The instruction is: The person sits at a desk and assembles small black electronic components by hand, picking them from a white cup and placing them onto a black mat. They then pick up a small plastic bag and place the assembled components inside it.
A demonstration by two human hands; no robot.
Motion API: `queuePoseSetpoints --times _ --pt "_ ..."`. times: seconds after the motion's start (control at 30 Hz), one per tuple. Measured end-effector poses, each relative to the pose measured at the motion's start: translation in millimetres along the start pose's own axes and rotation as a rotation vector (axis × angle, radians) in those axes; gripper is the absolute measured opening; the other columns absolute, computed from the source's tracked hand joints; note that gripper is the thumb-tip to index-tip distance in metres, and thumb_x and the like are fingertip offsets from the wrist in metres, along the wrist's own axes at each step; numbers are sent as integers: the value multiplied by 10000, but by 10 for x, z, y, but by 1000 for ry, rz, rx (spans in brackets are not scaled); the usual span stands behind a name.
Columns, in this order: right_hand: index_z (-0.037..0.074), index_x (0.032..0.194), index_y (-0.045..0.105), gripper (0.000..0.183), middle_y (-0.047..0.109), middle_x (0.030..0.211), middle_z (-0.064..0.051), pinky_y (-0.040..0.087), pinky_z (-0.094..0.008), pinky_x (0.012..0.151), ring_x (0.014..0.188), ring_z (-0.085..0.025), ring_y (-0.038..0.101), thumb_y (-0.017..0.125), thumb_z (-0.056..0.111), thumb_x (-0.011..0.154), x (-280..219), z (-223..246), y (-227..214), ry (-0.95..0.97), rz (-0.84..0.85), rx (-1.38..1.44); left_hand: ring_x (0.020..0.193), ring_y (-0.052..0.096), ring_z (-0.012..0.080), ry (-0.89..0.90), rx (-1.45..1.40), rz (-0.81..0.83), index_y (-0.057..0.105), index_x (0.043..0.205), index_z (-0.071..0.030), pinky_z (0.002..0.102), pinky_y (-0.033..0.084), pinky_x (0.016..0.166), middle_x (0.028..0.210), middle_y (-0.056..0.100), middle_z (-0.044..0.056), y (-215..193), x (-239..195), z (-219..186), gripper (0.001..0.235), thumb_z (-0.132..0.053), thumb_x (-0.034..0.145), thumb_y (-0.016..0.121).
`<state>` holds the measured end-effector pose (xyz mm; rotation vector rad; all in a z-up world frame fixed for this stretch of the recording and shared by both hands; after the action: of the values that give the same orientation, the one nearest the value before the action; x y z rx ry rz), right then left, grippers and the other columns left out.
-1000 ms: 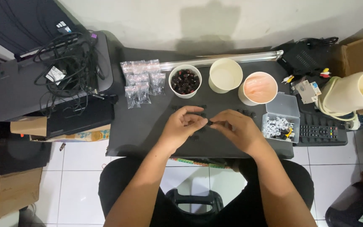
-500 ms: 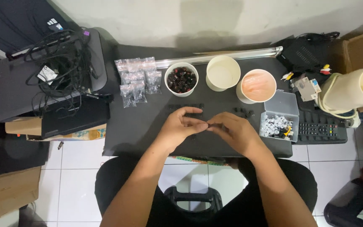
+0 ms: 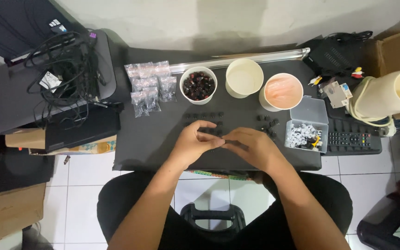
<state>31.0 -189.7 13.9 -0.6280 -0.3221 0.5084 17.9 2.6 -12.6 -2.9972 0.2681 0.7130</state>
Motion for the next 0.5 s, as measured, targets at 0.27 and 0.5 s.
queuePoseSetpoints --times 0.27,0.5 --pt "112 1164 758 219 775 1127 -102 615 -380 891 1091 -268 731 658 193 987 -30 -494 394 292 355 -175 866 670 172 317 1005 -133 791 988 -221 325 589 717 862 738 -31 -73 56 359 190 -306 823 828" --pt "78 1160 750 221 766 1082 -109 617 -363 812 996 -261 747 653 183 992 -54 -422 485 242 382 -258 864 653 190 339 1120 -79 810 1025 -166 334 581 716 840 690 25 28 84 516 128 -223 934 741"
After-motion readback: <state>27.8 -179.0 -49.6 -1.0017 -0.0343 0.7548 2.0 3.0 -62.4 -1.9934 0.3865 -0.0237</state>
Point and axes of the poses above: each hand's wrist, its own x-axis towards the middle knuckle, its own y-axis out of the palm, z = x × y, the point moved 3 cm from there along x, towards the middle knuckle
